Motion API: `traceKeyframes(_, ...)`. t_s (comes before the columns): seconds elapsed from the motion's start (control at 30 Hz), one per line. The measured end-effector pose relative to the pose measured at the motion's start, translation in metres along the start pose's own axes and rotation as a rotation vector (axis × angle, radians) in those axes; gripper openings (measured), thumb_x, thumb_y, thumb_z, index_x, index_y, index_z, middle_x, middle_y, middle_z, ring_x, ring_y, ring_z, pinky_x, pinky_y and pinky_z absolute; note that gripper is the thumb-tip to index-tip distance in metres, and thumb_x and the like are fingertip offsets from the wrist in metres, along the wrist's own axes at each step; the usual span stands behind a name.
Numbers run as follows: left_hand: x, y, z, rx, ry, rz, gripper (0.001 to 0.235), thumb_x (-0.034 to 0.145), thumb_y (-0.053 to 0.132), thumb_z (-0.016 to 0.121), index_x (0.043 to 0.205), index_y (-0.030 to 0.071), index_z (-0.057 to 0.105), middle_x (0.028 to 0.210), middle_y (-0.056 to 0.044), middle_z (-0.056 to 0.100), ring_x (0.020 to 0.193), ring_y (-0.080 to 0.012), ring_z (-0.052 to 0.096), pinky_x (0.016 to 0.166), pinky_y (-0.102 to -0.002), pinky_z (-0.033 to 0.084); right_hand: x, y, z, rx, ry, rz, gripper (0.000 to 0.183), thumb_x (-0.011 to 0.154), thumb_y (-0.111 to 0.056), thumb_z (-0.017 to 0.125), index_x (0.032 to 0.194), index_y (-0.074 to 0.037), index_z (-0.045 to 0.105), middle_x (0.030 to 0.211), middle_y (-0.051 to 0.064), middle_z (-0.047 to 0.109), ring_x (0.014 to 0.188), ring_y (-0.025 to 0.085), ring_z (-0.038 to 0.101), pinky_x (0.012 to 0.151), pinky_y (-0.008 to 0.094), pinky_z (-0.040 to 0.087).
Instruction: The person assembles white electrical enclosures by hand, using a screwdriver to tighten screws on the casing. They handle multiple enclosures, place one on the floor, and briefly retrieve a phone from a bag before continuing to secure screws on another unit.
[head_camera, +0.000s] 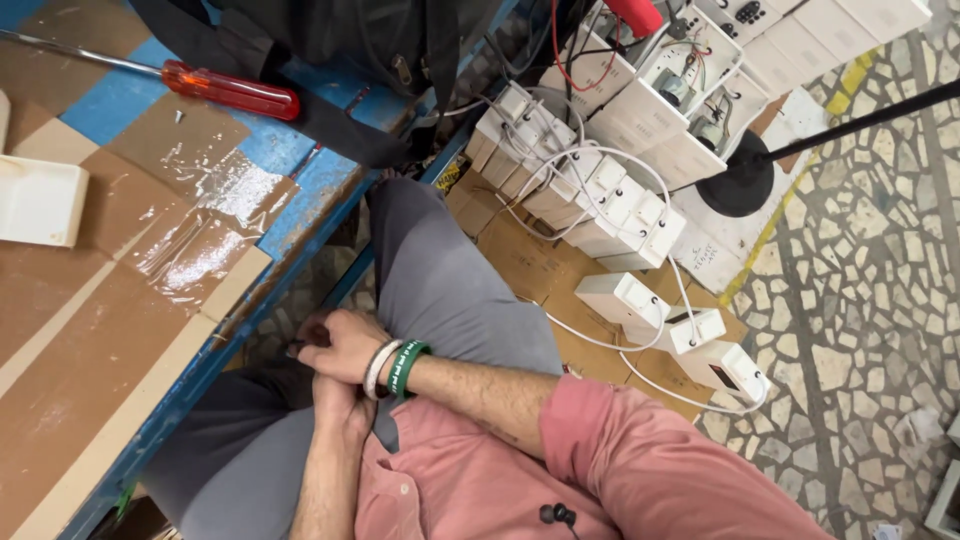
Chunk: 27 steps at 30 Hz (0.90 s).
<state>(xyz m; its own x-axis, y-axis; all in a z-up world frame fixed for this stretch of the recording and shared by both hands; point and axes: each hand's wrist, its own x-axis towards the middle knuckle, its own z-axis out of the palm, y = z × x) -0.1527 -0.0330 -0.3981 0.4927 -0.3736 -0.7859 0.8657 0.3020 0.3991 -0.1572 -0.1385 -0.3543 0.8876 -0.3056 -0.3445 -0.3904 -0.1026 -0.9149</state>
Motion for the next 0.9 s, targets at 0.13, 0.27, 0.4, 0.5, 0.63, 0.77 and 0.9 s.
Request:
traceKeyframes(0.13,-0.002,0.004,0.002,0.057,0.03,0.068,0.043,0.106,0.035,0.047,0.142,0.011,0.049,0.139,-0.004,0.058,0.129,-0.0172,0.058,0.107,-0.035,0.05,0.0,-0.016,-0.003,-0.025,-0.047,0.023,0.04,0.08,-0.036,0.07,0.108,-0.008,0.075,0.096,0.014,0.078,0.09,0.028,0.075,0.08,0.039,0.059)
traceKeyframes(0.27,-0.013,0.007,0.018,0.002,0.013,0.116,0.047,0.104,0.039,0.045,0.142,0.012,0.048,0.139,-0.004,0.057,0.127,-0.0181,0.059,0.104,-0.036,0.05,-0.01,-0.027,-0.018,0.01,-0.024,-0.118,0.033,0.086,-0.031,0.07,0.109,-0.007,0.074,0.097,0.013,0.077,0.091,0.026,0.075,0.081,0.037,0.059)
traceKeyframes(0.4,-0.008,0.005,0.012,0.332,-0.039,0.173,0.048,0.101,0.03,0.054,0.141,0.003,0.054,0.136,-0.009,0.061,0.123,-0.0212,0.06,0.101,-0.038,0.051,-0.007,-0.026,-0.032,0.089,-0.023,-0.228,0.024,0.09,-0.025,0.071,0.105,-0.007,0.074,0.096,0.011,0.079,0.088,0.023,0.078,0.079,0.035,0.062)
traceKeyframes(0.5,-0.006,0.007,0.02,0.434,-0.113,0.099,0.048,0.098,0.025,0.057,0.136,-0.004,0.061,0.131,-0.014,0.067,0.116,-0.0242,0.064,0.094,-0.04,0.053,-0.007,-0.023,-0.037,0.003,0.11,-0.162,0.025,0.088,-0.023,0.07,0.107,-0.007,0.075,0.094,0.012,0.077,0.085,0.025,0.077,0.076,0.036,0.061)
traceKeyframes(0.63,-0.043,0.034,0.038,0.512,-0.094,0.213,0.048,0.097,0.03,0.058,0.136,0.002,0.059,0.13,-0.005,0.065,0.116,-0.016,0.063,0.097,-0.033,0.051,-0.028,-0.071,-0.057,-0.084,0.239,-0.317,0.018,0.088,-0.021,0.074,0.099,-0.007,0.075,0.091,0.012,0.076,0.083,0.027,0.076,0.075,0.036,0.06)
traceKeyframes(0.77,-0.087,0.071,0.045,0.931,-0.104,0.538,0.041,0.092,0.015,0.069,0.128,-0.005,0.064,0.115,-0.009,0.071,0.101,-0.0144,0.067,0.087,-0.028,0.055,-0.039,-0.132,-0.107,-0.105,0.36,-0.639,0.012,0.091,-0.016,0.076,0.098,-0.007,0.072,0.091,0.01,0.072,0.082,0.026,0.072,0.073,0.034,0.059)
traceKeyframes(0.9,-0.119,0.109,0.053,1.1,-0.145,0.806,0.043,0.086,0.004,0.078,0.126,-0.004,0.063,0.101,-0.01,0.075,0.09,-0.0141,0.072,0.081,-0.026,0.06,-0.023,-0.159,-0.149,-0.103,0.546,-0.755,0.011,0.093,-0.012,0.079,0.1,-0.008,0.07,0.095,0.008,0.073,0.08,0.021,0.072,0.074,0.031,0.059)
